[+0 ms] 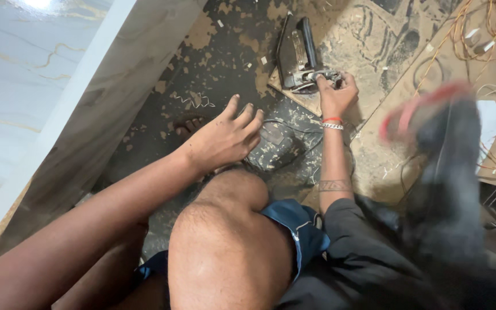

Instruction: The person applies white edge banding to a marble-patterned panel using a handheld edge bander. They repeatedly press the tool along the edge, wipe the surface, and adjust the banding to ensure it adheres properly.

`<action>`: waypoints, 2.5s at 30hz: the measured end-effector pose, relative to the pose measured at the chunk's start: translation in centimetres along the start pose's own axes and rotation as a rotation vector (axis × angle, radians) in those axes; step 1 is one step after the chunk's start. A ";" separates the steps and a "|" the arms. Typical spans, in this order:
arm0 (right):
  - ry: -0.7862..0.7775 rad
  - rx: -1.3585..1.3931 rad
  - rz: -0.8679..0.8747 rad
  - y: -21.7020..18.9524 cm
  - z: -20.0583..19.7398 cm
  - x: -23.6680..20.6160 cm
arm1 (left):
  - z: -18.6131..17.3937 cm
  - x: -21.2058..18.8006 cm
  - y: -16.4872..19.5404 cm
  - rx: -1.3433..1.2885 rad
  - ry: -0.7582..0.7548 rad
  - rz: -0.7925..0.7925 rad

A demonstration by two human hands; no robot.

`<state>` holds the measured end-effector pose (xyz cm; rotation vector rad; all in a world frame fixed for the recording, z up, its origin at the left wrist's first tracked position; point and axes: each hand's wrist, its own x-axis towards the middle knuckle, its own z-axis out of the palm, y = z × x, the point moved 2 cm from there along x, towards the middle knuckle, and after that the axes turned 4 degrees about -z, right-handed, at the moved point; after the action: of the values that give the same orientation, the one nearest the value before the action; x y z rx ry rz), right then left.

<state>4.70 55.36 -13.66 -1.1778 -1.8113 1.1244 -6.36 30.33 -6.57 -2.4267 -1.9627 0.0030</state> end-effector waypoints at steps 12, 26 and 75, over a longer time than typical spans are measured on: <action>0.090 -0.433 -0.090 -1.5 0.1 -1.8 | 0.5 0.0 -0.2 0.001 -0.004 -0.023; 0.084 -0.762 -0.119 -2.2 1.9 -2.0 | 1.1 0.0 0.0 -0.005 -0.014 -0.022; -0.967 -0.259 -1.638 -28.1 21.3 -16.3 | -8.0 -23.5 -4.1 0.112 0.331 -1.238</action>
<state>-17.65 28.00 2.45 1.0494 -2.5899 0.3337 -15.14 8.05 1.26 -0.7448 -2.7356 -0.2654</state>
